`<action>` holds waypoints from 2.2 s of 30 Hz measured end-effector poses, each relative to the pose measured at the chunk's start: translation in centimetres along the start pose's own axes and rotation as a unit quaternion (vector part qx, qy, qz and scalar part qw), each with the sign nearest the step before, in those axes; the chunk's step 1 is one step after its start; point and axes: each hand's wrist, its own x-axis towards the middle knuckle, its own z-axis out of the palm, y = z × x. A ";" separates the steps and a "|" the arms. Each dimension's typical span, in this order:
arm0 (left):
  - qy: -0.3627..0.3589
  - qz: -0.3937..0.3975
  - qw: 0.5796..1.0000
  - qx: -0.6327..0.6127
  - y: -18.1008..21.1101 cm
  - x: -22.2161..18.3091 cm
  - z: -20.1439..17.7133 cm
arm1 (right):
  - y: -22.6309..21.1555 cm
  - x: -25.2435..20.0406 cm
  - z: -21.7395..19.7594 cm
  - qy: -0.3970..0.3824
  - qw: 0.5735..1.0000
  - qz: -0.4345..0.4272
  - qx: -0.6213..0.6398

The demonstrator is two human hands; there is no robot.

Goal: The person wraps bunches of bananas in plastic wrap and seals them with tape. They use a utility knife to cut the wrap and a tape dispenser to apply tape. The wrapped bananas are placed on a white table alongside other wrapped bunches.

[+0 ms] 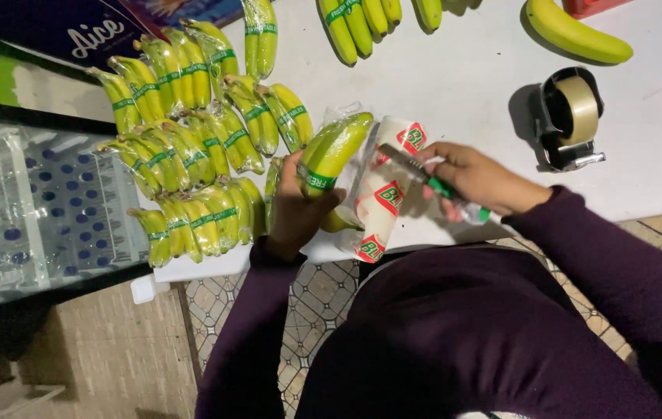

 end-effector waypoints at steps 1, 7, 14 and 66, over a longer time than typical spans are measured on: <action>0.002 0.000 1.000 -0.002 0.0 0.2 0.0 | 0.8 0.6 0.7 -0.001 1.000 0.000 -0.002; 0.029 0.048 0.998 -0.005 0.7 0.1 -0.8 | 3.8 -0.3 5.4 -0.058 0.992 -0.054 0.101; 0.054 0.058 0.997 0.005 2.4 -2.0 -2.2 | 2.3 0.5 3.5 -0.063 0.995 -0.007 0.074; -0.025 -0.030 0.849 -0.527 6.5 -0.1 4.6 | -9.5 3.8 5.6 0.115 0.934 -0.328 0.088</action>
